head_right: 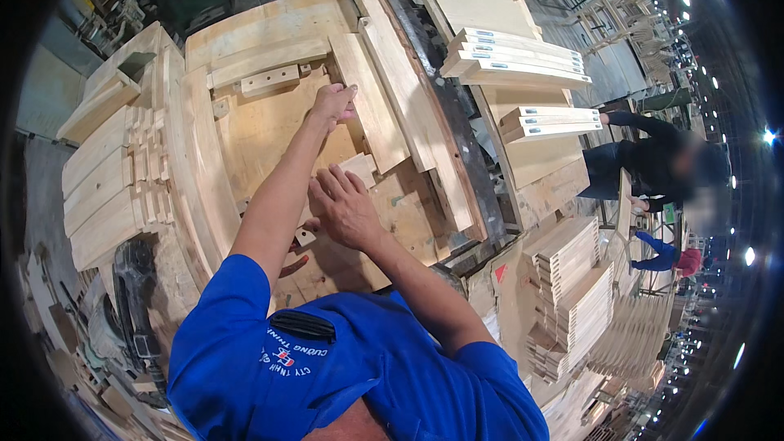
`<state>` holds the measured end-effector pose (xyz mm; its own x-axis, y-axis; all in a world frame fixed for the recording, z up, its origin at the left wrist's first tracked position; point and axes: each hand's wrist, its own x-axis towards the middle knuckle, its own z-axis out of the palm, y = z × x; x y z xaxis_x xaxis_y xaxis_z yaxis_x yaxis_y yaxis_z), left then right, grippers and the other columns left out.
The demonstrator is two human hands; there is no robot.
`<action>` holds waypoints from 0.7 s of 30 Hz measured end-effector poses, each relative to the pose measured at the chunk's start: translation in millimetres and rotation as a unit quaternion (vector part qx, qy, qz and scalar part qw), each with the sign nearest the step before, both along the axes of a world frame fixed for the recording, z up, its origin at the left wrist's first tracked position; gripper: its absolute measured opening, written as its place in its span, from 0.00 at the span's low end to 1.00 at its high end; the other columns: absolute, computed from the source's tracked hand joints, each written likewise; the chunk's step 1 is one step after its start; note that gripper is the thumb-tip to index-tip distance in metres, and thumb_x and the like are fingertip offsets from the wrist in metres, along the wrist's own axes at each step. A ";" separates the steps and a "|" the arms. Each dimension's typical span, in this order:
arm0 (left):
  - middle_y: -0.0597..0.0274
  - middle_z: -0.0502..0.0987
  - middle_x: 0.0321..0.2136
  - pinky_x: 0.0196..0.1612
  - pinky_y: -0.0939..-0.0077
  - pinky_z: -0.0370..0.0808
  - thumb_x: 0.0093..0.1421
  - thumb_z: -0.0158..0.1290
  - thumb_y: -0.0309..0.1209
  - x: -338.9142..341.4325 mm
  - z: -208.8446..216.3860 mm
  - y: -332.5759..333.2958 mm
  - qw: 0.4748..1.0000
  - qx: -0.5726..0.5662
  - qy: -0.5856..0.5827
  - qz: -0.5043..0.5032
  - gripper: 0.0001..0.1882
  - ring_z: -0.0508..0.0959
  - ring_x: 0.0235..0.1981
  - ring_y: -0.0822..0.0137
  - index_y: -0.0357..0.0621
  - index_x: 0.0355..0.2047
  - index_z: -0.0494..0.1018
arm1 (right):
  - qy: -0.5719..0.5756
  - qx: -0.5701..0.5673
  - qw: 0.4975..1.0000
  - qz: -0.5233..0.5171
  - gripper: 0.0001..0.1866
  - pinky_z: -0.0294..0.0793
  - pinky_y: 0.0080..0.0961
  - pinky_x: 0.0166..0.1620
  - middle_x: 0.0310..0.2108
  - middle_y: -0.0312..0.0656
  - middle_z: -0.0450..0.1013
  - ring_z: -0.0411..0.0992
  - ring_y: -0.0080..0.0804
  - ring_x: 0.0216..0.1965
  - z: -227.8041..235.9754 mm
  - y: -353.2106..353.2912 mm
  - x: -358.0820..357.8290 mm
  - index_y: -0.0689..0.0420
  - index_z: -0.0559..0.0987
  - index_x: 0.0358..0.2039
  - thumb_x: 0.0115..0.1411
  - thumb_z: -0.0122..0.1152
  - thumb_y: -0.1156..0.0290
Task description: The person assembles wooden frames by hand, aligning pre-cut pieces on a workbench and securing them with a pneumatic nail gun. They repeatedly pick up components, fit them into a jig, and drive nails to fasten the joints. Completed frames are moved aside to a nearby table.
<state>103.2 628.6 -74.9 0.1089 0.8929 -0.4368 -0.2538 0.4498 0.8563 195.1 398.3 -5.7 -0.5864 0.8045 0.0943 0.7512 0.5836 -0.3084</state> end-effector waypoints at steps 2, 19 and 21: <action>0.69 0.71 0.21 0.33 0.62 0.86 0.69 0.60 0.36 -3.1 -3.7 0.4 1.000 0.000 0.007 0.005 0.13 0.71 0.18 0.72 0.42 0.30 0.75 | 0.002 0.002 1.000 0.004 0.43 0.56 0.50 0.72 0.68 0.52 0.65 0.58 0.53 0.73 0.7 0.1 -1.4 0.56 0.69 0.68 0.60 0.68 0.43; 0.66 0.75 0.24 0.32 0.65 0.85 0.68 0.61 0.37 -2.6 -9.9 -5.4 1.000 0.004 -0.009 0.016 0.13 0.75 0.22 0.71 0.41 0.32 0.77 | 0.010 -0.019 1.000 -0.010 0.43 0.55 0.51 0.74 0.71 0.53 0.62 0.57 0.53 0.74 2.6 -3.4 -6.7 0.58 0.70 0.67 0.59 0.69 0.44; 0.64 0.77 0.26 0.32 0.66 0.85 0.68 0.61 0.37 -4.0 -8.1 -4.8 1.000 0.002 -0.006 0.020 0.13 0.77 0.23 0.70 0.40 0.33 0.77 | 0.007 -0.016 1.000 -0.005 0.43 0.54 0.51 0.74 0.71 0.53 0.62 0.57 0.53 0.75 2.1 -3.2 -7.1 0.58 0.69 0.68 0.60 0.69 0.45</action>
<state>99.2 623.7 -83.0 0.0781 0.8987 -0.4315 -0.2824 0.4350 0.8550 188.1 395.1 -3.6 -0.5770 0.8131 0.0777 0.7522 0.5660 -0.3373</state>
